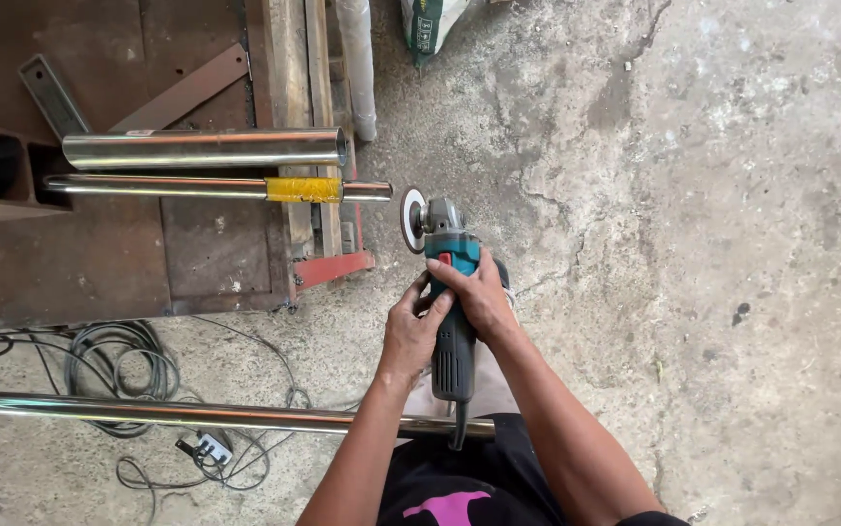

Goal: The person fits stainless steel tubes together on a work table, holding a cylindrical tube against a frame rail and using an angle grinder on the tube ends. They reposition the frame, dry-fit cross bars into the structure, and press the joints together to check alignment.

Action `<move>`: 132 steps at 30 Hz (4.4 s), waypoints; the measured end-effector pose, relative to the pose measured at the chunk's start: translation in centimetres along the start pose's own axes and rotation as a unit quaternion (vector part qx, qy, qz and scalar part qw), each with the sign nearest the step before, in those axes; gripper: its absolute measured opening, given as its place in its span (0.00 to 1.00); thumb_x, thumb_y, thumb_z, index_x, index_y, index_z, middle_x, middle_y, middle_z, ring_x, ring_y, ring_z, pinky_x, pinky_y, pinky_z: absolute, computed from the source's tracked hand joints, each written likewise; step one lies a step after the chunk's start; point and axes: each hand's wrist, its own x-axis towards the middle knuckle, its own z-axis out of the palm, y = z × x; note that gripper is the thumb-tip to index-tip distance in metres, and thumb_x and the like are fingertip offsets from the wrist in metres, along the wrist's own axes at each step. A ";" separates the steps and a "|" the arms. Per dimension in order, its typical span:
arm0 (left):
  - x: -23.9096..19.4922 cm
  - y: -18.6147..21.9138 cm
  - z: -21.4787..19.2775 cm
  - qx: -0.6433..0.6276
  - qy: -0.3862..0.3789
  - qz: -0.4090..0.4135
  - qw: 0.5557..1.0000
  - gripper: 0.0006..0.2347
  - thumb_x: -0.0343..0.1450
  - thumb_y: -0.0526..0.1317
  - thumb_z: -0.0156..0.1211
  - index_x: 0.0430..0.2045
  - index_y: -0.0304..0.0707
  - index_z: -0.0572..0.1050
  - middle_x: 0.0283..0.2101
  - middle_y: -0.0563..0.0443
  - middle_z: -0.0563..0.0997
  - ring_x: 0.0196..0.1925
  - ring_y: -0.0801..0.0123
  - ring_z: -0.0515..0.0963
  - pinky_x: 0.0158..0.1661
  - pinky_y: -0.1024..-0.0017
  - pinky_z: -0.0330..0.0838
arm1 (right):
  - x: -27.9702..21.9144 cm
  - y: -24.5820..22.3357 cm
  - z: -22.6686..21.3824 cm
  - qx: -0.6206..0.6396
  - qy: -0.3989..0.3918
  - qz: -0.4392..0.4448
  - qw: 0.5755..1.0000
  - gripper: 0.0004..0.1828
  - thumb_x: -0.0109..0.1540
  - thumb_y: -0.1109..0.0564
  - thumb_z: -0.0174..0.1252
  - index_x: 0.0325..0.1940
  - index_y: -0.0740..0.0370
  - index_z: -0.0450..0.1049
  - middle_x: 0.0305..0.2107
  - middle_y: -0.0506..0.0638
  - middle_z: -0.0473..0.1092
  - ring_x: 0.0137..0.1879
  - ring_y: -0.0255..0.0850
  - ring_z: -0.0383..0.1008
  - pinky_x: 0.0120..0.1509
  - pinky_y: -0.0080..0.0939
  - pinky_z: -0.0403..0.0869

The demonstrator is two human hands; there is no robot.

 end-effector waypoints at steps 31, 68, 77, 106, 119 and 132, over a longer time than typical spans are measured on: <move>2.8 1.6 -7.1 0.249 0.167 0.193 0.934 0.16 0.70 0.52 0.66 0.45 0.44 0.82 0.41 0.40 0.83 0.46 0.49 0.83 0.46 0.59 0.79 | 2.0 2.0 0.4 0.009 0.045 -0.025 0.999 0.32 0.48 0.48 0.81 0.44 0.62 0.68 0.27 0.54 0.72 0.32 0.44 0.78 0.37 0.43 0.78; 14.8 7.3 -24.1 0.575 0.189 0.382 0.698 0.26 0.70 0.59 0.71 0.55 0.42 0.80 0.54 0.41 0.75 0.63 0.41 0.74 0.59 0.48 0.73 | 2.8 3.3 5.2 0.289 0.087 -0.005 0.953 0.35 0.51 0.52 0.78 0.48 0.68 0.61 0.25 0.64 0.72 0.26 0.56 0.80 0.27 0.54 0.81; 14.5 7.6 -23.7 0.563 0.187 0.391 0.704 0.25 0.69 0.57 0.72 0.54 0.40 0.81 0.52 0.40 0.75 0.63 0.40 0.75 0.59 0.50 0.72 | 1.7 2.1 6.2 0.300 0.078 -0.012 0.951 0.33 0.52 0.54 0.76 0.48 0.72 0.63 0.25 0.65 0.73 0.26 0.55 0.80 0.27 0.53 0.81; 14.9 7.2 -23.7 0.566 0.189 0.385 0.704 0.25 0.70 0.57 0.70 0.54 0.38 0.80 0.52 0.38 0.75 0.63 0.38 0.74 0.58 0.46 0.73 | 2.0 2.0 6.3 0.282 0.064 -0.010 0.957 0.32 0.52 0.53 0.75 0.48 0.72 0.64 0.25 0.66 0.73 0.25 0.53 0.80 0.27 0.51 0.80; 15.1 6.9 -23.7 0.567 0.188 0.391 0.700 0.25 0.71 0.57 0.71 0.54 0.38 0.80 0.53 0.38 0.74 0.63 0.39 0.74 0.59 0.48 0.73 | 1.8 1.7 6.3 0.271 0.073 -0.005 0.960 0.34 0.52 0.52 0.75 0.49 0.72 0.64 0.25 0.66 0.73 0.26 0.54 0.80 0.28 0.52 0.81; 14.9 7.2 -23.7 0.563 0.182 0.397 0.702 0.25 0.71 0.56 0.71 0.55 0.36 0.79 0.53 0.37 0.74 0.63 0.37 0.73 0.59 0.46 0.72 | 2.6 1.9 6.1 0.252 0.087 -0.002 0.964 0.35 0.50 0.52 0.77 0.48 0.72 0.63 0.25 0.66 0.72 0.26 0.55 0.80 0.29 0.54 0.81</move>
